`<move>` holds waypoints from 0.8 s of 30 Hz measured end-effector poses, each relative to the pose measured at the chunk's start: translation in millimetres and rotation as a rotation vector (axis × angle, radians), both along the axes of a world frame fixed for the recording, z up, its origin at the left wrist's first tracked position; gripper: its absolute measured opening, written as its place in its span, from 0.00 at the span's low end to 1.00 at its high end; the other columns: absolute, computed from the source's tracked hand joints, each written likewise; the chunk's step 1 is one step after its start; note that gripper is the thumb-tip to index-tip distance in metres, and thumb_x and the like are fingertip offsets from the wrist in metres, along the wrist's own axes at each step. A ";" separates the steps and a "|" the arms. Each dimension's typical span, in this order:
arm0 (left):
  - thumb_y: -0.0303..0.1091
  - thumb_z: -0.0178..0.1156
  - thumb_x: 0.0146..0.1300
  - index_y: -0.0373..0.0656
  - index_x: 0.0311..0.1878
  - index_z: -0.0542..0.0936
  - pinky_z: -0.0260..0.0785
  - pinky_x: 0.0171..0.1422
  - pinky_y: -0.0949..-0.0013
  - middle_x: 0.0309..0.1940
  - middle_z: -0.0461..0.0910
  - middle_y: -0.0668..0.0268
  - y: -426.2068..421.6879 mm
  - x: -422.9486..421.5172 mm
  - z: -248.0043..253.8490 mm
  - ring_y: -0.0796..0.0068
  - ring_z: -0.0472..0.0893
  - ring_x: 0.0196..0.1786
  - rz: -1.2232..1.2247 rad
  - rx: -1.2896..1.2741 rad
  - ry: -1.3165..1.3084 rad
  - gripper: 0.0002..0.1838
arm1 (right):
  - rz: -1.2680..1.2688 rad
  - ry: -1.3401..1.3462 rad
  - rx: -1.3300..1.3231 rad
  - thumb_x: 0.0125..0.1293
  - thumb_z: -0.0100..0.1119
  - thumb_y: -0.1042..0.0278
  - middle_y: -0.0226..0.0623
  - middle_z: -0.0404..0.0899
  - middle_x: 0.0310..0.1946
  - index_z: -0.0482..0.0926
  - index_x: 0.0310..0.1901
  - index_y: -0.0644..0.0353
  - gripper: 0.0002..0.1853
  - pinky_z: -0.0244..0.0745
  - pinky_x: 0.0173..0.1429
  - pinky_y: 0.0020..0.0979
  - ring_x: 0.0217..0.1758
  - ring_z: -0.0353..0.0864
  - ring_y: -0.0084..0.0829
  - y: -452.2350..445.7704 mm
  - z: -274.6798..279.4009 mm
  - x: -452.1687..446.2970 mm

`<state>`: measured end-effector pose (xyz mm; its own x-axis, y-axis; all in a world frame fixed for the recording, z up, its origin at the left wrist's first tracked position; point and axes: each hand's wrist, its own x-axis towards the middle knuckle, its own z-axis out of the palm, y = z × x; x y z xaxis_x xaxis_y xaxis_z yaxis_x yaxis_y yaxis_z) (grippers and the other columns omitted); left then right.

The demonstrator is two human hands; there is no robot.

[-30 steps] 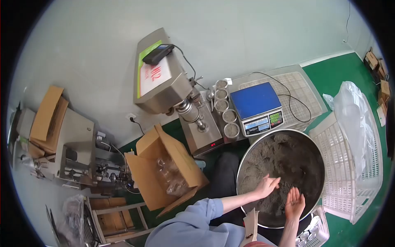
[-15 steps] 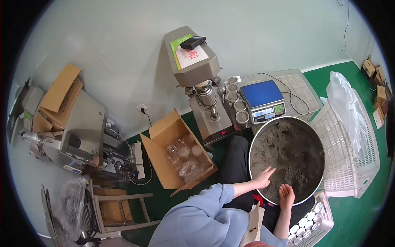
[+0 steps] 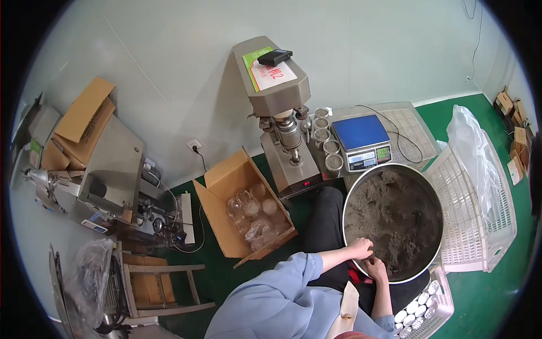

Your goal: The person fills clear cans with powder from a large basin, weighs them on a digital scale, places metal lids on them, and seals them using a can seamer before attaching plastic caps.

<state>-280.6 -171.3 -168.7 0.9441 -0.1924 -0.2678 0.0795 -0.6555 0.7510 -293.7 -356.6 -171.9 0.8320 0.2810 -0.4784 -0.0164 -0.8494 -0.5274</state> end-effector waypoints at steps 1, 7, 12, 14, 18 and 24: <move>0.44 0.67 0.63 0.39 0.59 0.87 0.78 0.69 0.50 0.56 0.87 0.46 0.0 0.5 -1.2 0.46 0.85 0.61 -0.013 0.004 0.012 0.25 | -0.003 0.008 0.003 0.66 0.63 0.52 0.60 0.88 0.49 0.88 0.54 0.63 0.24 0.81 0.64 0.48 0.57 0.88 0.54 0.1 0.1 -0.1; 0.44 0.67 0.63 0.39 0.61 0.86 0.77 0.69 0.50 0.56 0.87 0.45 -0.5 1.9 -4.8 0.46 0.85 0.61 -0.023 0.005 0.047 0.26 | -0.008 0.024 0.013 0.67 0.63 0.52 0.60 0.88 0.48 0.88 0.53 0.65 0.24 0.81 0.64 0.49 0.57 0.88 0.55 0.3 -2.2 0.9; 0.43 0.69 0.61 0.40 0.60 0.86 0.78 0.69 0.50 0.55 0.87 0.45 0.4 1.4 5.3 0.46 0.86 0.61 -0.014 -0.012 0.069 0.25 | 0.001 0.033 0.024 0.68 0.62 0.53 0.61 0.88 0.47 0.88 0.52 0.65 0.23 0.81 0.63 0.50 0.57 0.88 0.55 0.0 -5.0 0.6; 0.43 0.69 0.62 0.39 0.59 0.87 0.78 0.69 0.50 0.54 0.87 0.45 -0.1 1.7 3.5 0.46 0.86 0.60 -0.018 -0.009 0.077 0.25 | 0.003 0.031 0.039 0.68 0.62 0.52 0.61 0.88 0.46 0.88 0.52 0.66 0.23 0.81 0.62 0.50 0.56 0.88 0.56 -0.2 -4.9 0.1; 0.47 0.66 0.66 0.39 0.61 0.86 0.77 0.70 0.52 0.57 0.87 0.47 0.1 4.2 16.7 0.50 0.85 0.63 0.005 -0.019 0.137 0.26 | -0.011 0.073 0.035 0.74 0.61 0.52 0.58 0.88 0.51 0.84 0.57 0.69 0.25 0.79 0.65 0.44 0.60 0.88 0.52 1.1 1.1 2.0; 0.68 0.48 0.77 0.41 0.83 0.64 0.51 0.87 0.58 0.84 0.60 0.52 -20.2 23.4 28.0 0.64 0.55 0.87 0.637 -1.011 0.687 0.45 | -0.272 -0.489 0.500 0.81 0.53 0.58 0.54 0.72 0.75 0.72 0.74 0.68 0.28 0.65 0.80 0.41 0.78 0.71 0.47 25.2 69.3 8.4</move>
